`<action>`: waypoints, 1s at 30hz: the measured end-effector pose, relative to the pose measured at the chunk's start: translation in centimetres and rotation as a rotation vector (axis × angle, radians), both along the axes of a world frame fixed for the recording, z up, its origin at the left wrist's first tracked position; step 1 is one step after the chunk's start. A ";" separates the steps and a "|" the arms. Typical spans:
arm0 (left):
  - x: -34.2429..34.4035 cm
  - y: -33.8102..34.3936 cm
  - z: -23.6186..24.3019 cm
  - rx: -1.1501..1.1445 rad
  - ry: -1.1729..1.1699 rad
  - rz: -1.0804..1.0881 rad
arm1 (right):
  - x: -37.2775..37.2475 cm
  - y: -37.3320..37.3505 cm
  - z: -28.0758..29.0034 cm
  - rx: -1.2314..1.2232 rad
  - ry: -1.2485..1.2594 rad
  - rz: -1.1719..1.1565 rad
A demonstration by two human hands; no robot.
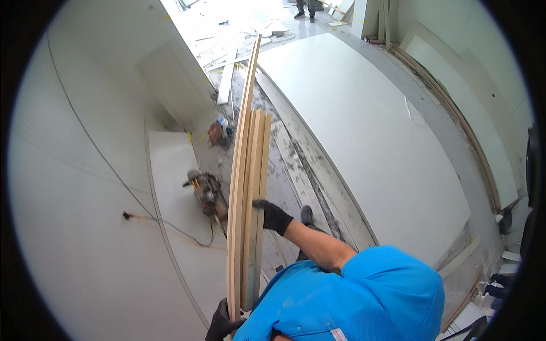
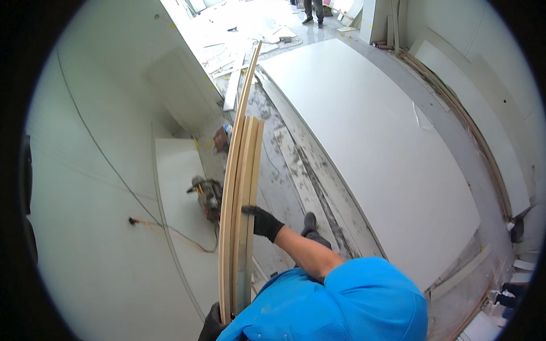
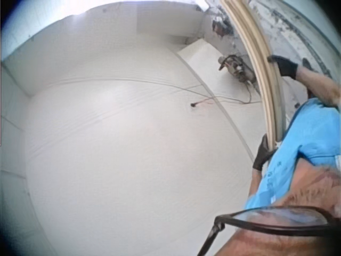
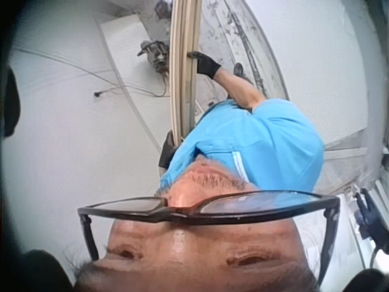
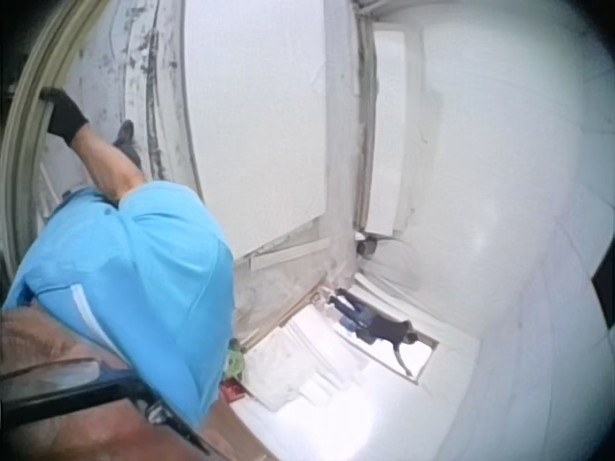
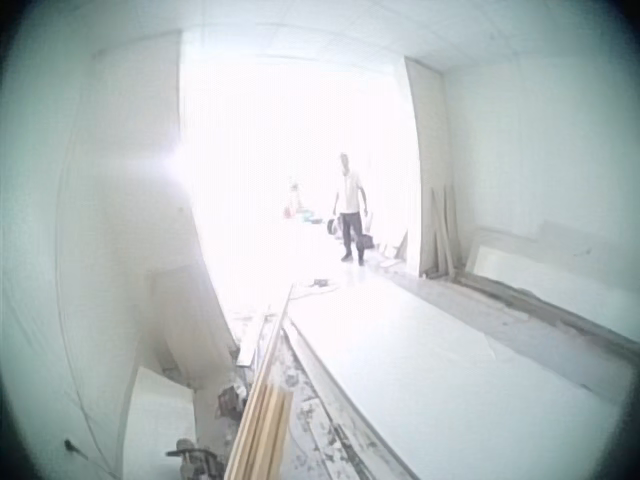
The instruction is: The person measures wooden planks with a tape measure, marks them, and cuts them to size using a miter saw. The person then stacks the cut pieces.
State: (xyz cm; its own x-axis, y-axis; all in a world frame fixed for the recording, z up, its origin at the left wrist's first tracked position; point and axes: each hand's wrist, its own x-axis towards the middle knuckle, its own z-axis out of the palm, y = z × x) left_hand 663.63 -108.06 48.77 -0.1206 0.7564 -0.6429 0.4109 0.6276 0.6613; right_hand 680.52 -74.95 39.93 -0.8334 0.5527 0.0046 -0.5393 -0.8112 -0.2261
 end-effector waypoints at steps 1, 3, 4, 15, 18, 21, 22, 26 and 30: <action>-0.8 2.8 0.3 -0.032 -0.006 -0.010 | -0.6 2.8 -1.1 -0.023 -0.030 0.009; -2.1 7.5 0.6 -0.079 0.044 -0.048 | -1.8 8.3 -1.6 -0.054 -0.070 0.032; -2.8 9.6 0.9 -0.104 0.027 -0.043 | -2.4 10.7 -1.0 -0.061 -0.081 0.045; -7.3 47.6 0.7 0.350 -0.449 0.343 | -10.0 36.7 -1.5 -0.091 -0.190 0.063; -12.9 61.9 -3.1 0.553 -0.434 0.184 | -14.3 44.8 -0.5 -0.007 -0.193 0.051; -15.4 75.4 -0.1 0.374 -0.402 0.140 | -17.6 53.4 -0.2 0.048 -0.243 0.009; -15.9 78.9 0.7 0.274 -0.433 0.148 | -18.4 56.1 -0.3 0.074 -0.261 -0.006; -21.4 89.1 -0.7 0.193 -0.635 0.193 | -23.0 65.7 0.9 0.124 -0.277 -0.064; -25.1 99.1 -1.2 0.216 -0.678 0.254 | -26.7 75.6 1.7 0.143 -0.402 -0.116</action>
State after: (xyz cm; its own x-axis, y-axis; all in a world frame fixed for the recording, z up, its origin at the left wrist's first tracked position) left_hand 638.52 -8.93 47.58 0.0614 0.8758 -0.4788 -0.2698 0.4764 0.8368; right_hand 653.82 0.69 41.68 -0.7171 0.6601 -0.2239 -0.4713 -0.6958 -0.5421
